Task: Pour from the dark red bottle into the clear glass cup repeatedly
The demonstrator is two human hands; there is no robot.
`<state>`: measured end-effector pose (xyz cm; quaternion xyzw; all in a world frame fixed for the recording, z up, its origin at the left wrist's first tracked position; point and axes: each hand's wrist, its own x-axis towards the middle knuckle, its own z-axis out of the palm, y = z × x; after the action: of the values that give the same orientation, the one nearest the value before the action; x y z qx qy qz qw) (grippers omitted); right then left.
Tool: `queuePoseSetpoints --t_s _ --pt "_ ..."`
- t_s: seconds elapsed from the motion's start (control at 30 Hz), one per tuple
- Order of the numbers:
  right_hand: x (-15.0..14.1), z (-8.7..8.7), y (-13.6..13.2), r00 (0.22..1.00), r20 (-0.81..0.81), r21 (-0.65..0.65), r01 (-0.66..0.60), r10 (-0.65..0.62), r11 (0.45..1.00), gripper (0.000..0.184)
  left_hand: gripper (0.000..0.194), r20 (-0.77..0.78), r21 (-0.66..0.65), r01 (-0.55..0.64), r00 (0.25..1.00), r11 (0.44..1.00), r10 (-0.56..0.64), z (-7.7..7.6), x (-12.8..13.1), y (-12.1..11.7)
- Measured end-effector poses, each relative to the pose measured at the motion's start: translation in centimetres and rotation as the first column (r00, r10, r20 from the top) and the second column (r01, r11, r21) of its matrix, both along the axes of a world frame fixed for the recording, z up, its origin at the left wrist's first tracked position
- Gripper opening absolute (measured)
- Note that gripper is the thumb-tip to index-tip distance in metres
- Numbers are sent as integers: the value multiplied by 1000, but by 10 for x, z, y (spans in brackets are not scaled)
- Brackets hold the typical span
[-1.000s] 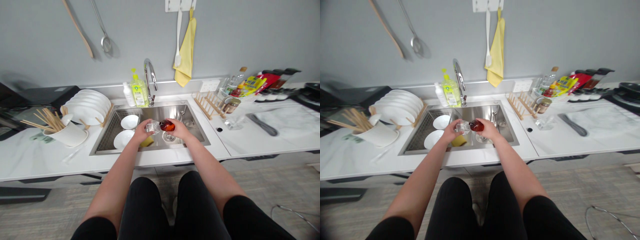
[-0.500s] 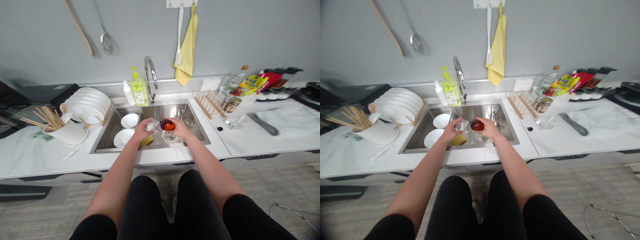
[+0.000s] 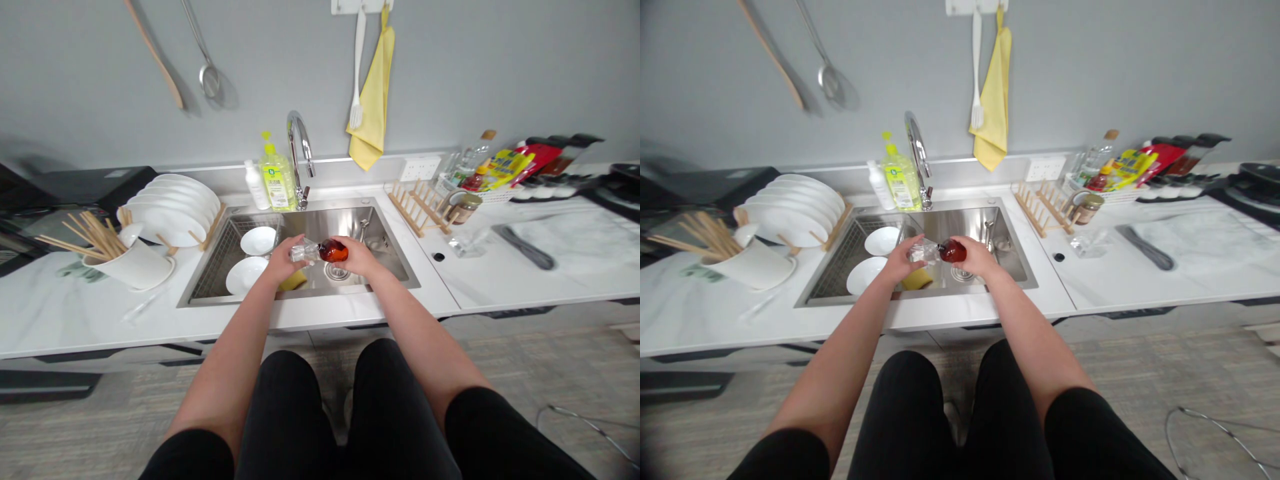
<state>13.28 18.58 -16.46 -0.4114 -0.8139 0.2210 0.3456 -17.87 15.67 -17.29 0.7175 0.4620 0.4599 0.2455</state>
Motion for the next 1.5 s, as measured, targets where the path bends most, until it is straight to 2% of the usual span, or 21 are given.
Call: queuePoseSetpoints --t_s 0.27,0.43,0.6,0.73,0.97,1.27,1.5 --pt "-2 -1 -1 999 -16 -74 -38 37 997 90 89 10 31 30 999 999 -30 2 -1 0" --pt "-4 4 -5 999 -18 -98 -30 28 995 88 90 43 0 31 999 1000 -31 5 -1 -1" --pt "-4 7 -9 1000 9 -138 -4 5 990 92 95 109 -85 26 994 996 -17 5 1 -2" --pt "-5 5 -7 1000 2 -142 4 -4 990 94 86 113 -119 -10 993 993 23 4 1 -1" --pt "-5 4 -5 997 -16 -124 -74 72 990 74 82 112 -50 22 994 999 -16 3 -1 -1" --pt "-8 3 -6 997 -22 -142 -79 77 987 72 85 107 -8 58 993 998 -57 6 -1 -2" --pt "-8 0 -4 995 -22 -128 -95 93 987 72 89 93 -41 25 995 999 -21 8 0 -5"
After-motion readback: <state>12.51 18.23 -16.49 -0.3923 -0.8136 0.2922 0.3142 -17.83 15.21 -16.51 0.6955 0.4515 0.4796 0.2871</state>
